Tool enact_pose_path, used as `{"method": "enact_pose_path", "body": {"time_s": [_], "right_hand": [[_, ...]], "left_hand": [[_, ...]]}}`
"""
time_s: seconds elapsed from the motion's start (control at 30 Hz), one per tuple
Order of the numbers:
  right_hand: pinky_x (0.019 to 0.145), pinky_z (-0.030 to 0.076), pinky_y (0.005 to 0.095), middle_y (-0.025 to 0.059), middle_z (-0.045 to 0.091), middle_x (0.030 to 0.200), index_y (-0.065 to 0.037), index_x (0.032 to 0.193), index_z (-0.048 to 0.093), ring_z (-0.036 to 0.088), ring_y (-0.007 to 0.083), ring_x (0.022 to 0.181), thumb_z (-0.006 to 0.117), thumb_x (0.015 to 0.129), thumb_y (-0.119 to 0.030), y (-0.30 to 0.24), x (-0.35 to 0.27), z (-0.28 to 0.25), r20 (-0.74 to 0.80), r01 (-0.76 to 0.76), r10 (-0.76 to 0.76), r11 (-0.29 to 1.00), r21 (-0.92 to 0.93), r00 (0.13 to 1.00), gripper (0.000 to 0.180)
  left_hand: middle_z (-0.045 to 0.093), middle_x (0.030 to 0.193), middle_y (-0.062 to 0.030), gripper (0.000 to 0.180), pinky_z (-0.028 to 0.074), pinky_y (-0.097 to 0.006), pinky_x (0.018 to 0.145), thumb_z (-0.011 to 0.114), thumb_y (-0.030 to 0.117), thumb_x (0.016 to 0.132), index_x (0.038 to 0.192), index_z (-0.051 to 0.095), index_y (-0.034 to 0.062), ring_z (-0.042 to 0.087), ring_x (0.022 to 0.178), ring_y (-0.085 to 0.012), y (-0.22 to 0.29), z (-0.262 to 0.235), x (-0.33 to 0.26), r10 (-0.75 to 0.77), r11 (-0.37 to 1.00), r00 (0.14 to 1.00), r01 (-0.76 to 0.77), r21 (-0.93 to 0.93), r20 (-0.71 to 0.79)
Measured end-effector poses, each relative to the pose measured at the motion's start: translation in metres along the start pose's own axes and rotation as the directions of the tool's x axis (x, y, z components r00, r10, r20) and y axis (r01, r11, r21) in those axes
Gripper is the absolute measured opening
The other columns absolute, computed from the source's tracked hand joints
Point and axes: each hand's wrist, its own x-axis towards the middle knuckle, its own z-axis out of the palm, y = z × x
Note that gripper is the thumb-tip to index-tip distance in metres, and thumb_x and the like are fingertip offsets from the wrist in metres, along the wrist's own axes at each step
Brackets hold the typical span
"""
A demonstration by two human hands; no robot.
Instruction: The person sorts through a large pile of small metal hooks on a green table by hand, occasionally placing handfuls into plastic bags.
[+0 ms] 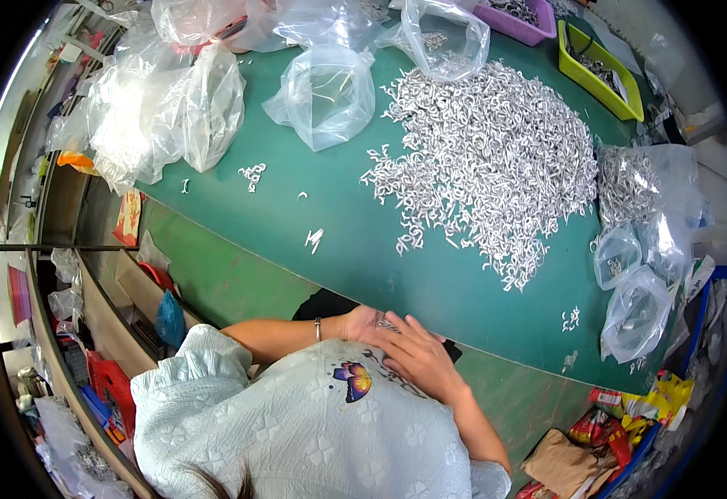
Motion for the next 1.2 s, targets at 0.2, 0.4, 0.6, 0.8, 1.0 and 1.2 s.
{"method": "enact_pose_path", "body": {"time_s": [0.2, 0.4, 0.6, 0.8, 1.0, 1.2], "right_hand": [[0.088, 0.049, 0.0428, 0.0138, 0.067, 0.100, 0.000, 0.097, 0.068, 0.064, 0.0323, 0.100, 0.068, 0.077, 0.003, 0.006, 0.009, 0.001, -0.428, -0.014, 0.076, 0.989, 0.147, 0.900, 0.020], [0.075, 0.048, 0.0375, 0.0151, 0.065, 0.089, 0.004, 0.093, 0.067, 0.062, 0.0303, 0.082, 0.063, 0.080, 0.006, 0.015, 0.023, -0.024, -0.587, -0.123, 0.174, 0.984, 0.126, 0.790, 0.014], [0.075, 0.049, 0.0317, 0.0148, 0.065, 0.087, 0.007, 0.094, 0.065, 0.062, 0.0247, 0.080, 0.058, 0.086, 0.006, 0.033, 0.014, -0.021, -0.630, -0.179, 0.279, 0.959, 0.219, 0.725, 0.011], [0.075, 0.049, 0.0304, 0.0139, 0.065, 0.088, 0.006, 0.095, 0.065, 0.062, 0.0235, 0.080, 0.056, 0.088, 0.006, 0.036, 0.011, -0.023, -0.618, -0.197, 0.343, 0.935, 0.294, 0.707, 0.012], [0.075, 0.048, 0.0306, 0.0139, 0.065, 0.088, 0.006, 0.095, 0.065, 0.062, 0.0237, 0.080, 0.056, 0.088, 0.006, 0.035, 0.014, -0.027, -0.595, -0.192, 0.360, 0.925, 0.327, 0.718, 0.012], [0.074, 0.049, 0.0331, 0.0146, 0.065, 0.087, 0.005, 0.095, 0.065, 0.062, 0.0267, 0.079, 0.058, 0.084, 0.008, 0.037, 0.014, -0.030, -0.594, -0.182, 0.378, 0.913, 0.365, 0.710, 0.014]], "left_hand": [[0.064, 0.107, -0.0164, 0.036, 0.053, -0.035, 0.088, 0.052, 0.029, 0.098, 0.113, 0.057, -0.0036, 0.065, 0.098, -0.0240, 0.008, -0.012, -0.013, 0.119, 0.940, 0.989, -0.085, 0.329, -0.086], [0.064, 0.074, -0.0088, 0.035, 0.045, -0.024, 0.053, 0.058, 0.031, 0.095, 0.078, 0.065, 0.0019, 0.058, 0.063, -0.0132, -0.006, 0.054, -0.081, 0.392, 0.803, 0.779, -0.030, 0.595, -0.490], [0.050, 0.067, -0.0051, 0.034, 0.032, -0.022, 0.044, 0.057, 0.031, 0.096, 0.073, 0.058, 0.0061, 0.042, 0.054, -0.0104, -0.010, 0.100, -0.111, 0.308, 0.905, 0.902, -0.181, 0.385, -0.302], [0.059, 0.098, -0.0117, 0.016, 0.052, -0.027, 0.061, 0.055, 0.019, 0.096, 0.097, 0.057, 0.0028, 0.058, 0.079, -0.0165, 0.024, 0.133, -0.111, 0.589, 0.807, 0.802, -0.578, 0.122, -0.098], [0.058, 0.093, -0.0110, 0.014, 0.052, -0.033, 0.065, 0.049, 0.011, 0.096, 0.098, 0.056, -0.0010, 0.058, 0.080, -0.0212, 0.080, 0.163, -0.151, 0.882, 0.469, 0.466, -0.882, 0.038, -0.063], [0.055, 0.095, -0.0128, 0.015, 0.051, -0.034, 0.068, 0.048, 0.011, 0.096, 0.101, 0.054, -0.0023, 0.055, 0.080, -0.0218, 0.103, 0.192, -0.144, 0.876, 0.482, 0.481, -0.869, 0.113, -0.035]]}}
